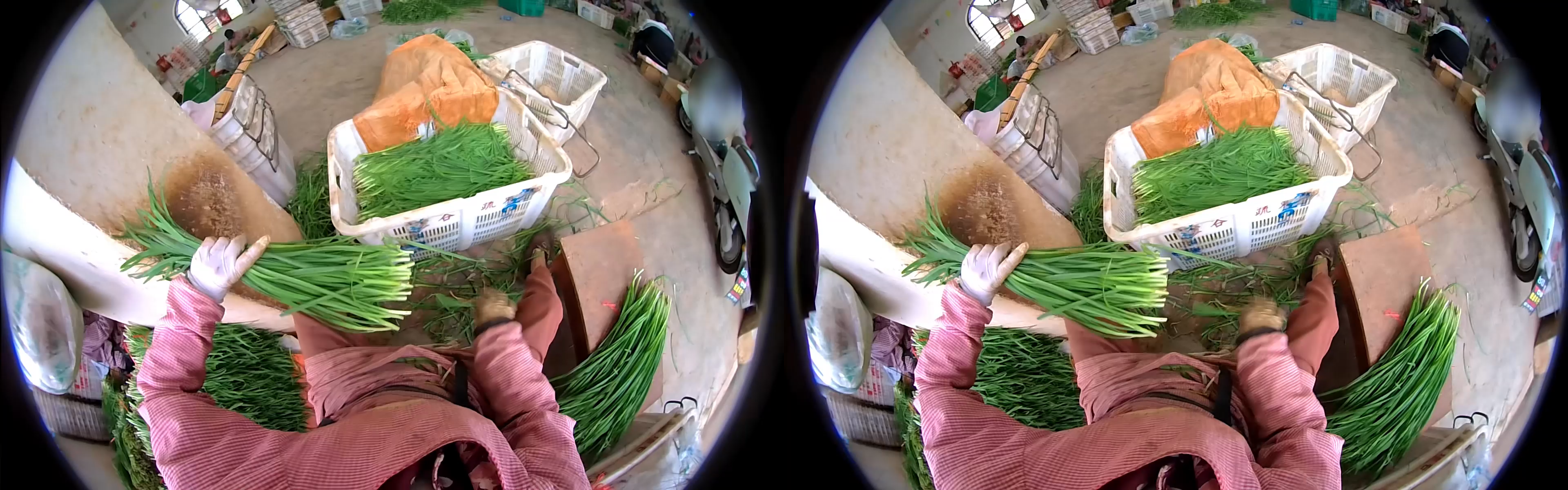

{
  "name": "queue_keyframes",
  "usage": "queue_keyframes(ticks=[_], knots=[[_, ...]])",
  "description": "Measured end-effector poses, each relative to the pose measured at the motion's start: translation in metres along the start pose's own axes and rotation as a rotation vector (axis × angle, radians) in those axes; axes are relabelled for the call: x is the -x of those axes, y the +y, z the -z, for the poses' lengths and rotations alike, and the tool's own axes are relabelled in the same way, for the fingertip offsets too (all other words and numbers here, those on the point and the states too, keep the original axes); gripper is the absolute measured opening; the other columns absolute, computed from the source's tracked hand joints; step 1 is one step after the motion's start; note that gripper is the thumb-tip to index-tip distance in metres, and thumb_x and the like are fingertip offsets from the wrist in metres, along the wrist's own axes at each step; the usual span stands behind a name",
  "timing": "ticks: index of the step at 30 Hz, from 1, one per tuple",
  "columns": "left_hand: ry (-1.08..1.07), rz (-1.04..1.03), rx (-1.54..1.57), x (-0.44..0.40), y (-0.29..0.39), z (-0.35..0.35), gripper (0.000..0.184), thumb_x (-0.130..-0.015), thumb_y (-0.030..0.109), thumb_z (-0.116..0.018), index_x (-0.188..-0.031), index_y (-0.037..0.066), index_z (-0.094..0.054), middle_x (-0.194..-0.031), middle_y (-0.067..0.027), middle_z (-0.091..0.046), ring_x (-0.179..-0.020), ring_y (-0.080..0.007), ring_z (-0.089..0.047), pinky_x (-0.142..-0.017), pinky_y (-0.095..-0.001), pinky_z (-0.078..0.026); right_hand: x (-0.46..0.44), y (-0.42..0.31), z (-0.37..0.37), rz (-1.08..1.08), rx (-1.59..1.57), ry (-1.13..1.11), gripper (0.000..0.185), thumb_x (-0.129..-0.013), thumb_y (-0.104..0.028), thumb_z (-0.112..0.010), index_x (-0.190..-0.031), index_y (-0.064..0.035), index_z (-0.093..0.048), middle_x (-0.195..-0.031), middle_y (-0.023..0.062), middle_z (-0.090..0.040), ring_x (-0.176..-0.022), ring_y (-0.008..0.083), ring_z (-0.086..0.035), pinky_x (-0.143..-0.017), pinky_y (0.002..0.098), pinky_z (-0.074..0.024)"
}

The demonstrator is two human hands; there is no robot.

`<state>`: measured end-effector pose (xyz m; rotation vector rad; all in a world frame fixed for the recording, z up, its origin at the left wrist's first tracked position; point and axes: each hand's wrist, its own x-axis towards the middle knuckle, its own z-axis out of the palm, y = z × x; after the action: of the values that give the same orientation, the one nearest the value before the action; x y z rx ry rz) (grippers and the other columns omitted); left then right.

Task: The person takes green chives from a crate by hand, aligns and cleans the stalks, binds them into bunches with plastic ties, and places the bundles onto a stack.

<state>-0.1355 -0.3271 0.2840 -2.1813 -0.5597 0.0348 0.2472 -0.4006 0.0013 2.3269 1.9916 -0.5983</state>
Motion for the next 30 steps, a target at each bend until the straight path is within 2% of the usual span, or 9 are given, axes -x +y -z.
queue_keyframes(ticks=[1,4,7,9,12,17,22,27,30], knots=[[-0.015,-0.011,0.006,0.002,-0.001,0.0,0.057,-0.061,0.009,-0.051,-0.117,0.018,-0.046,-0.072,0.0004,-0.046,-0.055,-0.0123,-0.043,-0.05,-0.026,-0.038,0.031,-0.013,0.047,-0.201,0.052,0.172,0.074,-0.057,-0.034,-0.071,-0.117,-0.0047,-0.039,-0.116,0.02,-0.042,-0.108,0.0354,-0.038,-0.091,0.0484,-0.0291],[0.034,-0.053,0.029,-0.002,0.003,-0.001,0.056,-0.061,0.009,-0.051,-0.115,0.018,-0.046,-0.076,-0.0007,-0.049,-0.057,-0.0137,-0.045,-0.051,-0.0268,-0.038,0.03,-0.046,0.138,0.66,-0.568,0.801,0.09,-0.056,-0.041,-0.071,-0.125,-0.0031,-0.028,-0.124,0.0217,-0.033,-0.115,0.0396,-0.029,-0.097,0.0436,-0.0229],[0.022,-0.066,0.028,-0.017,0.008,0.005,0.053,-0.061,0.008,-0.051,-0.113,0.018,-0.048,-0.076,-0.0007,-0.051,-0.059,-0.0151,-0.048,-0.052,-0.0277,-0.039,-0.003,-0.098,0.132,0.948,-0.856,0.329,0.076,-0.066,-0.037,-0.067,-0.128,-0.0123,-0.03,-0.128,0.0192,-0.031,-0.121,0.0332,-0.025,-0.099,0.0363,-0.0231],[-0.098,-0.048,0.104,-0.016,0.005,0.003,0.051,-0.061,0.008,-0.05,-0.111,0.019,-0.05,-0.07,-0.0006,-0.049,-0.058,-0.0151,-0.048,-0.051,-0.0281,-0.039,-0.024,-0.106,0.117,0.814,-0.809,-0.284,0.038,-0.078,-0.034,-0.054,-0.105,-0.0079,-0.054,-0.099,0.0154,-0.057,-0.095,0.0279,-0.053,-0.084,0.0329,-0.041],[-0.1,-0.013,0.272,0.003,-0.007,-0.011,0.054,-0.057,0.008,-0.054,-0.11,0.02,-0.052,-0.06,-0.0009,-0.043,-0.053,-0.0169,-0.047,-0.048,-0.0292,-0.039,-0.005,-0.089,0.084,0.658,-0.849,0.318,0.027,-0.082,-0.029,-0.05,-0.083,-0.0051,-0.062,-0.082,0.0137,-0.061,-0.072,0.0265,-0.059,-0.064,0.0344,-0.0469],[-0.149,0.01,0.327,0.004,-0.009,-0.016,0.053,-0.056,0.004,-0.054,-0.107,0.018,-0.053,-0.057,-0.0035,-0.043,-0.051,-0.0207,-0.049,-0.048,-0.0316,-0.041,-0.013,-0.009,0.035,0.015,-0.21,-0.072,0.032,-0.082,-0.035,-0.044,-0.106,-0.0143,-0.052,-0.09,0.0162,-0.059,-0.083,0.0303,-0.057,-0.077,0.0382,-0.0427],[-0.138,-0.096,0.183,-0.019,-0.009,-0.016,0.048,-0.063,0.008,-0.049,-0.109,0.023,-0.053,-0.056,-0.0002,-0.04,-0.05,-0.016,-0.047,-0.048,-0.0288,-0.041,0.01,-0.029,0.108,0.19,-0.092,0.272,0.072,-0.065,-0.023,-0.066,-0.127,-0.0214,-0.028,-0.129,0.0167,-0.028,-0.113,0.0358,-0.034,-0.089,0.0454,-0.036],[-0.124,-0.106,0.184,-0.039,-0.004,-0.009,0.05,-0.063,0.007,-0.049,-0.11,0.022,-0.052,-0.056,-0.0005,-0.04,-0.05,-0.0162,-0.047,-0.048,-0.0288,-0.041,0.001,-0.126,0.143,0.762,0.098,0.544,0.041,-0.079,-0.008,-0.047,-0.118,-0.016,-0.042,-0.125,0.0152,-0.036,-0.109,0.0298,-0.042,-0.092,0.038,-0.036],[-0.12,-0.097,0.192,-0.035,-0.009,-0.004,0.051,-0.062,0.006,-0.049,-0.11,0.022,-0.051,-0.056,-0.0009,-0.04,-0.05,-0.0169,-0.047,-0.048,-0.0292,-0.041,0.001,-0.125,0.151,0.699,-0.098,0.036,0.035,-0.079,-0.008,-0.048,-0.114,-0.0126,-0.046,-0.117,0.0167,-0.045,-0.103,0.029,-0.047,-0.089,0.0346,-0.0384]])
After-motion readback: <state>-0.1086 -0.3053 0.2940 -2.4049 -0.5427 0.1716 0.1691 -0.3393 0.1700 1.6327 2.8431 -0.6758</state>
